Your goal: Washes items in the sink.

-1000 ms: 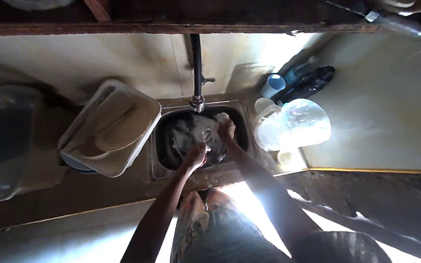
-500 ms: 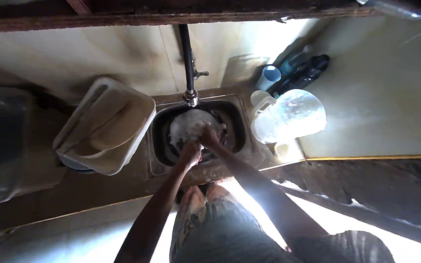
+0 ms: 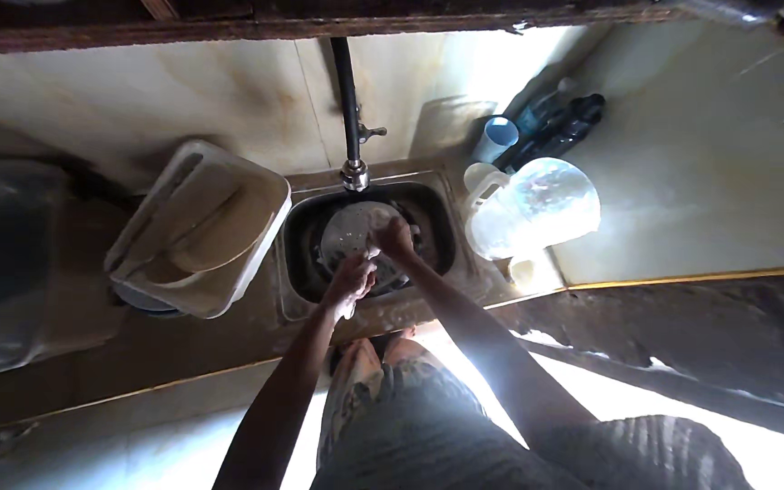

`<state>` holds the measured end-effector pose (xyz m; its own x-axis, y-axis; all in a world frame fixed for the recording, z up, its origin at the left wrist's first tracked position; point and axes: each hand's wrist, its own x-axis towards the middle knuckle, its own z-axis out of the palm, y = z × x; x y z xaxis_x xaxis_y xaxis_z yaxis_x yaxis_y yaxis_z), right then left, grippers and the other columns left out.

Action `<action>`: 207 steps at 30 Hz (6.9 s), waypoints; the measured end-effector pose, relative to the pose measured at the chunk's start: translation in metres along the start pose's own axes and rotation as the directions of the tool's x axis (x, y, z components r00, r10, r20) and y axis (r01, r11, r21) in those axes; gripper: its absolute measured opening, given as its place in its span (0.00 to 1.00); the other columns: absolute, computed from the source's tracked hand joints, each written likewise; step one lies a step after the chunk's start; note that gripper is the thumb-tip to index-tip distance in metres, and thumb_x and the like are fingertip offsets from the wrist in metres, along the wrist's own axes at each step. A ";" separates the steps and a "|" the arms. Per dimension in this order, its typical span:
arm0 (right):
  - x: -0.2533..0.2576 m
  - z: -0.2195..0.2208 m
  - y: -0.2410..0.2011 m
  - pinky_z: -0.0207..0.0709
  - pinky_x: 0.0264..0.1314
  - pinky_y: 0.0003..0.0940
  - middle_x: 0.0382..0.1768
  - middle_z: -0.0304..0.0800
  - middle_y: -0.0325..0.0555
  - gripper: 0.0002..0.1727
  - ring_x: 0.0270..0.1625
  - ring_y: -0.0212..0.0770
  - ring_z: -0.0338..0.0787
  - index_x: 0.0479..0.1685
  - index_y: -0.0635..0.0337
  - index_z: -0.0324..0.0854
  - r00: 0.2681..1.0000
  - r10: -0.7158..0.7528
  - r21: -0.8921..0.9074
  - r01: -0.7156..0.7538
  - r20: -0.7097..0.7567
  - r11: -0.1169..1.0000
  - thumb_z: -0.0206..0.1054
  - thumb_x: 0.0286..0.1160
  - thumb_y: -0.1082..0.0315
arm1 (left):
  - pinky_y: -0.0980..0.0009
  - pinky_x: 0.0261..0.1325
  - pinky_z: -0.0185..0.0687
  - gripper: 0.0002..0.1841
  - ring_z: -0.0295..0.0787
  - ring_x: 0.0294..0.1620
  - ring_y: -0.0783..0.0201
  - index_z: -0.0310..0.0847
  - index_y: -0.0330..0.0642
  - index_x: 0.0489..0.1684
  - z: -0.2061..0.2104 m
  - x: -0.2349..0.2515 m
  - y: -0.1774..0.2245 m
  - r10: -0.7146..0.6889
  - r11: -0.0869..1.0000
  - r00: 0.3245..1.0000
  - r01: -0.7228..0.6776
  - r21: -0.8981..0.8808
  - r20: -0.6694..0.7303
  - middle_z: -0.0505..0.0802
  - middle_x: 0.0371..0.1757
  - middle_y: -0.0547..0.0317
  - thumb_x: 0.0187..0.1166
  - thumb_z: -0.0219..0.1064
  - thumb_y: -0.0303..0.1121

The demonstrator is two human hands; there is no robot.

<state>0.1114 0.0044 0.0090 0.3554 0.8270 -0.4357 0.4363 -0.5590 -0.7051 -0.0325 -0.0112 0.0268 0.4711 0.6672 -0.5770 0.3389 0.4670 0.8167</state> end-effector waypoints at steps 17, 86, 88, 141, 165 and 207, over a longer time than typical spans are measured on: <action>0.002 -0.017 -0.021 0.75 0.75 0.61 0.66 0.83 0.73 0.25 0.71 0.67 0.83 0.70 0.75 0.75 0.995 0.056 -0.051 -0.052 0.081 0.997 0.66 0.84 0.63 | 0.84 0.15 0.57 0.09 0.63 0.12 0.80 0.80 0.39 0.44 0.003 -0.014 -0.015 0.047 0.975 0.999 -0.039 -0.220 0.028 0.77 0.17 0.69 0.89 0.52 0.26; -0.020 -0.034 -0.007 0.77 0.69 0.63 0.59 0.88 0.68 0.22 0.63 0.63 0.88 0.62 0.71 0.83 0.971 -0.118 -0.180 0.157 0.210 0.971 0.69 0.81 0.60 | 0.87 0.12 0.53 0.11 0.60 0.10 0.81 0.76 0.41 0.37 -0.012 -0.024 -0.009 -0.020 0.976 0.988 0.052 -0.212 0.153 0.78 0.18 0.68 0.91 0.50 0.27; -0.023 -0.022 0.001 0.73 0.76 0.62 0.64 0.87 0.68 0.25 0.70 0.64 0.85 0.67 0.71 0.82 0.940 -0.309 -0.133 0.328 0.141 0.935 0.73 0.77 0.62 | 0.87 0.12 0.54 0.09 0.61 0.10 0.81 0.75 0.41 0.44 -0.009 -0.021 -0.008 -0.039 0.958 0.993 0.069 -0.278 0.113 0.79 0.19 0.68 0.91 0.49 0.27; -0.016 -0.041 -0.023 0.80 0.62 0.61 0.51 0.90 0.62 0.22 0.57 0.60 0.90 0.55 0.66 0.85 0.693 -0.383 -0.397 0.686 0.611 0.609 0.70 0.78 0.54 | 0.81 0.32 0.78 0.09 0.81 0.26 0.76 0.85 0.37 0.45 -0.017 -0.019 -0.010 0.071 0.981 0.997 -0.070 -0.179 -0.001 0.93 0.35 0.62 0.87 0.56 0.23; -0.018 -0.004 0.022 0.82 0.70 0.55 0.65 0.85 0.62 0.17 0.67 0.59 0.87 0.65 0.62 0.86 0.841 -0.490 -0.278 0.540 0.231 0.795 0.66 0.82 0.67 | 0.83 0.22 0.73 0.17 0.80 0.23 0.75 0.77 0.39 0.65 -0.014 -0.012 -0.013 -0.068 0.940 0.988 0.018 -0.341 -0.135 0.89 0.41 0.57 0.80 0.55 0.18; -0.005 -0.020 0.014 0.66 0.21 0.18 0.27 0.83 0.35 0.14 0.21 0.23 0.74 0.60 0.60 0.85 0.840 -0.187 0.508 -0.118 0.509 0.853 0.62 0.87 0.62 | 0.75 0.36 0.82 0.13 0.87 0.29 0.72 0.79 0.35 0.64 -0.007 -0.022 -0.005 0.058 0.998 0.955 -0.055 0.018 -0.290 0.94 0.40 0.57 0.90 0.59 0.33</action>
<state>0.1324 -0.0089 0.0121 -0.2040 0.8300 -0.5191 -0.0900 -0.5440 -0.8343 -0.0501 -0.0244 0.0351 0.2335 0.8325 -0.5024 0.3271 0.4194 0.8469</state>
